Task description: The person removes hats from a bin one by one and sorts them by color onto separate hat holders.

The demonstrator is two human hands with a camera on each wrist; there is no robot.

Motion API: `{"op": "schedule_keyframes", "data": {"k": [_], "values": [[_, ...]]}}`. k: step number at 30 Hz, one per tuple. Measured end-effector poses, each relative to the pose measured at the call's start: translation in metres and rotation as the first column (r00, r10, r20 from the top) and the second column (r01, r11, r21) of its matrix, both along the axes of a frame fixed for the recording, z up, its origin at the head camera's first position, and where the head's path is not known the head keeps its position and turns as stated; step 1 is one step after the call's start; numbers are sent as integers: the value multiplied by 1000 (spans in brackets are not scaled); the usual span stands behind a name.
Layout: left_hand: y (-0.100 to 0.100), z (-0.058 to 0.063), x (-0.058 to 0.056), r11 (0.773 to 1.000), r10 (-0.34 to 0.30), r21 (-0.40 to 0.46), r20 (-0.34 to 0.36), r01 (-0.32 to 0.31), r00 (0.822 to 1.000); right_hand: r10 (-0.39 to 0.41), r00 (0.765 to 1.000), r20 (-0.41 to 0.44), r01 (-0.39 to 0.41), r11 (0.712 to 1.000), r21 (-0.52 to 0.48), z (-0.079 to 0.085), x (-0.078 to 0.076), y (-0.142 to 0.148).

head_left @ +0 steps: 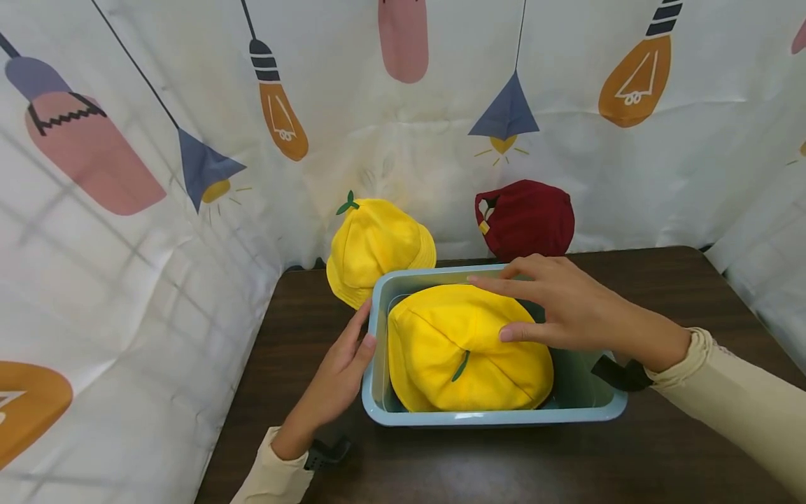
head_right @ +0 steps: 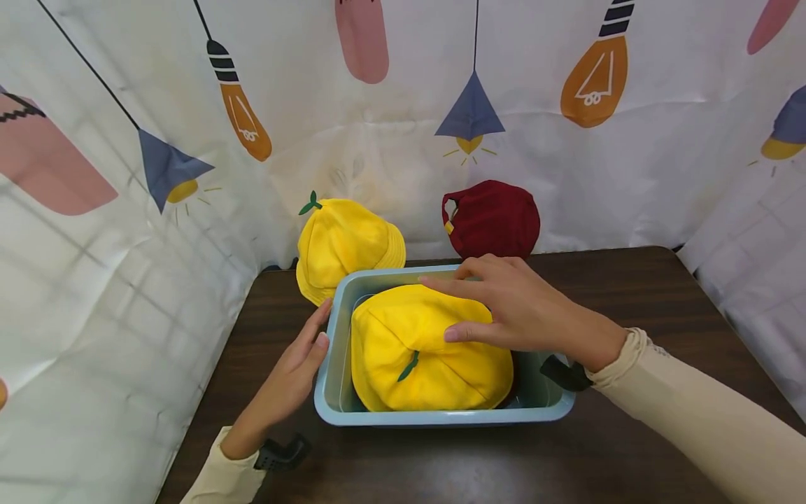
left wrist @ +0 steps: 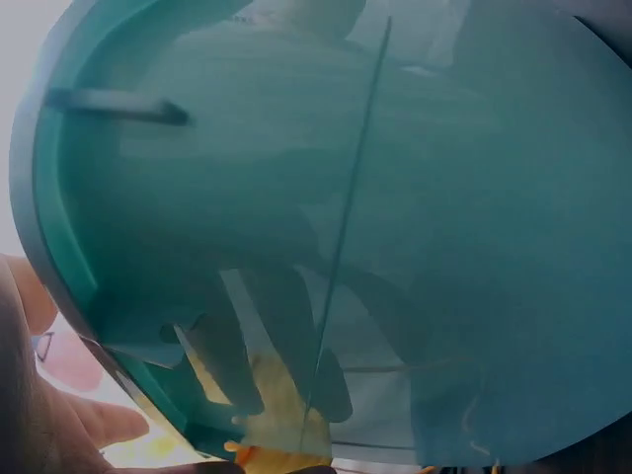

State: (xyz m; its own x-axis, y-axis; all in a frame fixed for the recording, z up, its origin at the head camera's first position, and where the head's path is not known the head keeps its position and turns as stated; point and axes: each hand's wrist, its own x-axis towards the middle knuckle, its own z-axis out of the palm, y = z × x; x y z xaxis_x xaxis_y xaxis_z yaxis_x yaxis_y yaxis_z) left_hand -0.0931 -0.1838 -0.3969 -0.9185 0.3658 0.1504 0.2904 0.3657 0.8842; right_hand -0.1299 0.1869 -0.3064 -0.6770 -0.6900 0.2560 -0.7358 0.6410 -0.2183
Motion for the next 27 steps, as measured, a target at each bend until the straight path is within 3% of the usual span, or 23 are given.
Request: {"op": "schedule_keyframes", "data": {"k": [10,16,27], "values": [[1,-9,-8,1000,-6,-1,88,6,996,148,983,106,-145,989,-33,-4,-14,-20],[2,-14,-8,999,-34,32,132,30,991,249,966,72,-241,965,-100,-12,-21,-25],[5,-17,-7,997,-31,67,129,23,991,280,959,-50,-284,943,-173,-21,-23,-29]]}}
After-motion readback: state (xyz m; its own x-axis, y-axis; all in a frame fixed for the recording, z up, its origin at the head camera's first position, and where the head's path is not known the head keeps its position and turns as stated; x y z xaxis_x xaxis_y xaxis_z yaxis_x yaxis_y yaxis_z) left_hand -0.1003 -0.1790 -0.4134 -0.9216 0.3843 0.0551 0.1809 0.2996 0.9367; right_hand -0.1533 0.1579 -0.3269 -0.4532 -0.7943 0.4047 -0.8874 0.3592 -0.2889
